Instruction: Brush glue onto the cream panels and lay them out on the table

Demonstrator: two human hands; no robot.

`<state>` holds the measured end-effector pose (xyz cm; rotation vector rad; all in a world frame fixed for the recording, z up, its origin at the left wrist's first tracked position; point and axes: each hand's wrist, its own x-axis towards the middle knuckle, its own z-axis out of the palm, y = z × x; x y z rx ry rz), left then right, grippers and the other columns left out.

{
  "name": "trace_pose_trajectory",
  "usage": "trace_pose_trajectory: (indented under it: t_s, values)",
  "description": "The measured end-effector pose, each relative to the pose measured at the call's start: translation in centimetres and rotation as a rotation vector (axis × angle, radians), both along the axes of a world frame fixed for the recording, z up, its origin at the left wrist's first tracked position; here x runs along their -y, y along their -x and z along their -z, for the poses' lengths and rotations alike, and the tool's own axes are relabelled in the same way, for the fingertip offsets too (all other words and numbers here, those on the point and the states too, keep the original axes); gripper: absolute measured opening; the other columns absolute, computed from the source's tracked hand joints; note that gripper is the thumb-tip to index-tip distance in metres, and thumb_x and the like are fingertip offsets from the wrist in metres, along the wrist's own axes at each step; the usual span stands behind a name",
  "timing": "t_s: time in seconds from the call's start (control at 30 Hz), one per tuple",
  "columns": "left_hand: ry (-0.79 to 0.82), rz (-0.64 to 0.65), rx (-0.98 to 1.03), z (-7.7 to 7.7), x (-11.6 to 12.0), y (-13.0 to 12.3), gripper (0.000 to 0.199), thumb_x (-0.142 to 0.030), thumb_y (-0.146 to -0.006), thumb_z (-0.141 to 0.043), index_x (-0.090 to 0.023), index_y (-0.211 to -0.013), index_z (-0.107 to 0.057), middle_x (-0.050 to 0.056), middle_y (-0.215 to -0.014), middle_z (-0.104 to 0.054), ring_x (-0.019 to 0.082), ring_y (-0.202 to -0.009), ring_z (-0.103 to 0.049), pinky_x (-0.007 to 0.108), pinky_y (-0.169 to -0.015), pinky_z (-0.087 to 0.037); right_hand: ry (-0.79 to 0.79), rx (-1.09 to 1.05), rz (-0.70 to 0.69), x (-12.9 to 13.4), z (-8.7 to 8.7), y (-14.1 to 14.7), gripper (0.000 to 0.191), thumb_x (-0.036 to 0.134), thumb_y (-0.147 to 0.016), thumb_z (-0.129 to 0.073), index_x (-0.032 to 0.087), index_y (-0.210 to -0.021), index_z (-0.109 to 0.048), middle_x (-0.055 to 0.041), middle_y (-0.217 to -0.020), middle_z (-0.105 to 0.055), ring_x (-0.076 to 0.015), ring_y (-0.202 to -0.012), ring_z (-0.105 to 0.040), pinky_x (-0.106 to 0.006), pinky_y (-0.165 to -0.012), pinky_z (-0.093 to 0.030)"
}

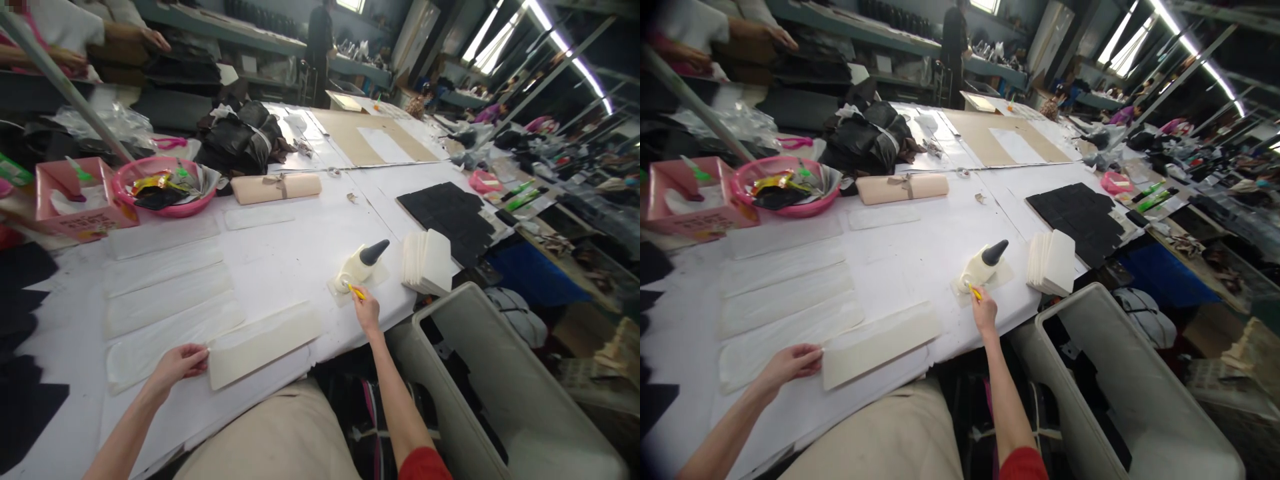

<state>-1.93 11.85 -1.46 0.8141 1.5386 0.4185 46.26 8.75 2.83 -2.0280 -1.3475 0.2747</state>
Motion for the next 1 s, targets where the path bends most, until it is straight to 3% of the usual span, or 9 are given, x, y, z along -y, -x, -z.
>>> trace_pose_trajectory:
  t_s: [0.1, 0.27, 0.43, 0.53, 0.67, 0.87, 1.0]
  values:
    - [-0.007, -0.016, -0.004, 0.0, 0.1, -0.1, 0.038, -0.042, -0.047, -0.084, -0.015, -0.068, -0.066, 0.004, -0.059, -0.068, 0.018, -0.055, -0.066, 0.03, -0.056, -0.059, 0.063, 0.151, -0.1, -0.8, 0.6, -0.5, 0.03, 0.033, -0.093, -0.042, 0.023, -0.105, -0.067, -0.0068, -0.105, -0.071, -0.0223, -0.092, -0.066, -0.031, -0.076, -0.049]
    - [-0.011, -0.009, -0.004, 0.0, 0.2, -0.1, 0.04, -0.044, -0.048, -0.084, -0.015, -0.068, -0.065, 0.004, -0.058, -0.068, 0.017, -0.054, -0.065, 0.027, -0.055, -0.057, 0.172, 0.335, -0.246, -0.7, 0.3, -1.4, 0.026, 0.026, -0.092, -0.047, 0.025, -0.108, -0.068, -0.0061, -0.101, -0.071, -0.0206, -0.082, -0.066, -0.026, -0.066, -0.046]
    - [-0.022, -0.005, -0.008, 0.3, 0.2, -0.1, 0.04, -0.045, -0.049, -0.083, -0.015, -0.068, -0.065, 0.004, -0.058, -0.068, 0.018, -0.055, -0.066, 0.028, -0.055, -0.057, 0.205, 0.435, -0.365, 1.0, -1.1, -2.2, 0.026, 0.022, -0.091, -0.05, 0.027, -0.108, -0.068, -0.0054, -0.097, -0.072, -0.0184, -0.08, -0.066, -0.023, -0.062, -0.043]
    - [-0.006, 0.004, -0.007, 0.6, 0.3, 0.1, 0.043, -0.047, -0.048, -0.083, -0.014, -0.07, -0.065, 0.003, -0.058, -0.067, 0.016, -0.054, -0.065, 0.026, -0.055, -0.056, 0.177, 0.383, -0.358, 2.5, -1.7, -2.4, 0.026, 0.024, -0.092, -0.049, 0.027, -0.109, -0.068, -0.0051, -0.099, -0.072, -0.0173, -0.079, -0.067, -0.023, -0.064, -0.045]
    - [-0.006, 0.012, -0.007, 1.0, 0.3, 0.3, 0.045, -0.048, -0.047, -0.084, -0.015, -0.071, -0.064, 0.002, -0.059, -0.067, 0.016, -0.055, -0.064, 0.027, -0.056, -0.056, 0.025, 0.069, -0.171, 3.2, -1.2, -2.0, 0.025, 0.035, -0.091, -0.05, 0.024, -0.105, -0.067, -0.0059, -0.1, -0.072, -0.0202, -0.086, -0.069, -0.027, -0.074, -0.051]
    - [-0.005, 0.011, -0.02, 0.7, 0.2, 0.0, 0.046, -0.048, -0.047, -0.084, -0.015, -0.071, -0.063, 0.002, -0.059, -0.067, 0.015, -0.055, -0.063, 0.027, -0.057, -0.055, -0.175, -0.76, 0.38, 0.5, 1.4, -0.5, 0.037, 0.044, -0.073, -0.066, 0.018, -0.098, -0.062, -0.0026, -0.077, -0.071, -0.0182, -0.063, -0.071, -0.025, -0.055, -0.054]
    - [-0.02, -0.003, -0.005, -0.2, 0.2, -0.4, 0.047, -0.049, -0.045, -0.083, -0.014, -0.068, -0.062, 0.001, -0.056, -0.066, 0.014, -0.054, -0.062, 0.026, -0.056, -0.054, -0.204, -0.935, 0.546, 1.2, 2.0, -0.3, 0.042, 0.045, -0.066, -0.07, 0.018, -0.096, -0.058, 0.0009, -0.07, -0.07, -0.0156, -0.057, -0.07, -0.022, -0.05, -0.052]
